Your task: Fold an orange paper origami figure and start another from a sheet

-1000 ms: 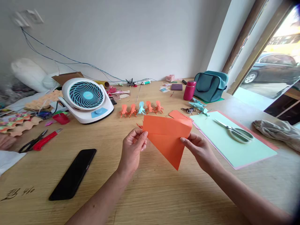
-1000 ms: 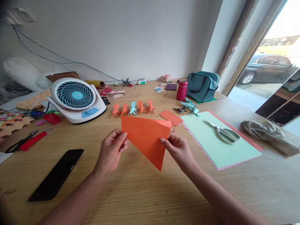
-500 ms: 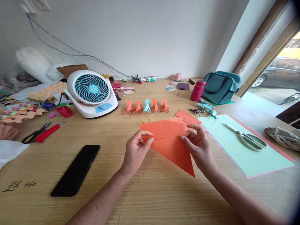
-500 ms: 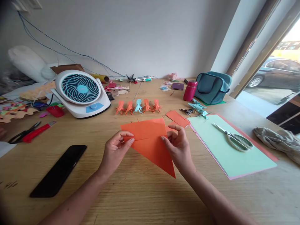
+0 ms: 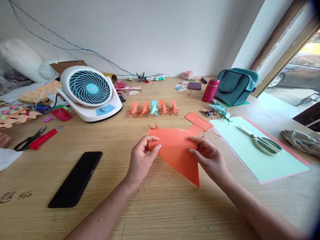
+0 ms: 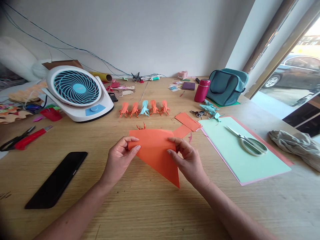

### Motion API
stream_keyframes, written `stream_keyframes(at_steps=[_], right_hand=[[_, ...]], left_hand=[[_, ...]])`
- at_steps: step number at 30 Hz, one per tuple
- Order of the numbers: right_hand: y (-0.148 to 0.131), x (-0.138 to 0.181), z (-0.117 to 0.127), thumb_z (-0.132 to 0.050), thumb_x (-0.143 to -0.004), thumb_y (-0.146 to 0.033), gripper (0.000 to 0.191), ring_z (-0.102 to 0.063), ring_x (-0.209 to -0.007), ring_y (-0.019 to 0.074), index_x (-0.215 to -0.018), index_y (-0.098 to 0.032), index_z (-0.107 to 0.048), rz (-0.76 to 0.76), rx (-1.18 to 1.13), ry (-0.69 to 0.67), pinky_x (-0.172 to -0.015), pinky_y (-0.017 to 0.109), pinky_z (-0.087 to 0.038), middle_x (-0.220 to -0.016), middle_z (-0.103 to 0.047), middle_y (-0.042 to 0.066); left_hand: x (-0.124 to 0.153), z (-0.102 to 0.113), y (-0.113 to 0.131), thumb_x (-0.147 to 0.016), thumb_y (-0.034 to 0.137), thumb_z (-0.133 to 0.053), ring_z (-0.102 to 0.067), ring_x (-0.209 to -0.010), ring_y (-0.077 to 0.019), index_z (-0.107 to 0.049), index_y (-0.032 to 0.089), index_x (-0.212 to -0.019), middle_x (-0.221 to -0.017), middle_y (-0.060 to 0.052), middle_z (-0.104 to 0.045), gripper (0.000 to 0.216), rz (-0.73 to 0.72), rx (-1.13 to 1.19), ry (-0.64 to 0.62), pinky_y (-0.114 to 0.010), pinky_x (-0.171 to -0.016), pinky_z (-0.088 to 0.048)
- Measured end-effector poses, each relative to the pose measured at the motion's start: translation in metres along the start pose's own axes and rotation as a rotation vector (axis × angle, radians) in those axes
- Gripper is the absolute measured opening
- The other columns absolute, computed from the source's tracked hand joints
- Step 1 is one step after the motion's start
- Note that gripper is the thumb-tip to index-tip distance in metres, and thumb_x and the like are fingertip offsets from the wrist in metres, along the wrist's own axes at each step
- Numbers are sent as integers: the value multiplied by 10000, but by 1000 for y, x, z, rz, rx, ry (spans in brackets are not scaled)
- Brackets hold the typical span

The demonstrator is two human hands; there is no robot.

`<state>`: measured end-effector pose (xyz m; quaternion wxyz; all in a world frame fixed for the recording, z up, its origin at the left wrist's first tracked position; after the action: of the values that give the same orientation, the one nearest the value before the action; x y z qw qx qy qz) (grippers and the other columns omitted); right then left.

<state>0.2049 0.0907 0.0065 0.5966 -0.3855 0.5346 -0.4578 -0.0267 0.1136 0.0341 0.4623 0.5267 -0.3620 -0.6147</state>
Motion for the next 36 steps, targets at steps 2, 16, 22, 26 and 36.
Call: stream_keyframes(at_steps=[2,16,22,26,36], right_hand=[[-4,1,-1,-674,-915,-349,344,-614,-951,220,-1257,-332,-641,29,1,-12,-813,367,-547,-1166,-658,59],[-21,7,3,-715,-877,-326,327,-583,-838,193,-1196,-304,-646,127,14,101,-806,359,-525,-902,-628,19],[-31,7,-1,-743,-860,-342,547,-610,-805,188,-1346,-337,-490,54,-263,96,-738,345,-534,-884,-655,7],[-26,6,0,-800,-800,-371,565,-633,-752,179,-1281,-308,-512,-40,-396,133,-699,327,-548,-833,-647,-5],[-15,1,1,-878,-701,-369,352,-597,-796,141,-903,-260,-610,-28,-397,159,-731,257,-546,-875,-612,2]], left_hand=[[-1,-1,-2,-858,274,-667,-594,-787,-131,-627,180,-997,-879,-21,-652,172,5,4,-8,-222,-703,-489],[33,-60,76,-983,402,-534,-472,-1388,-317,-529,160,-1395,-1421,-146,-592,478,-892,-913,-208,-521,-1142,-358],[23,-73,73,-983,460,-512,-493,-1372,-329,-471,130,-1437,-1427,-166,-583,563,-820,-885,-253,-543,-1122,-392],[25,-76,73,-987,436,-522,-600,-1243,-289,-473,139,-1422,-1319,-148,-655,529,-813,-831,-274,-483,-1052,-468],[24,-76,61,-987,294,-552,-698,-977,-223,-535,161,-1324,-1129,-89,-725,363,-738,-804,-282,-351,-821,-572]])
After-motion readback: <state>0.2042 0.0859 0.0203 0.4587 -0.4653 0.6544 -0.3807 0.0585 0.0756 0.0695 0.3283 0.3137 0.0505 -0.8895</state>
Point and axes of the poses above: each hand's wrist, its own x-axis away from the middle knuckle, its own z-axis out of the back of the hand, y = z × x, the point moved 8 cm from there along -x, towards the middle knuckle
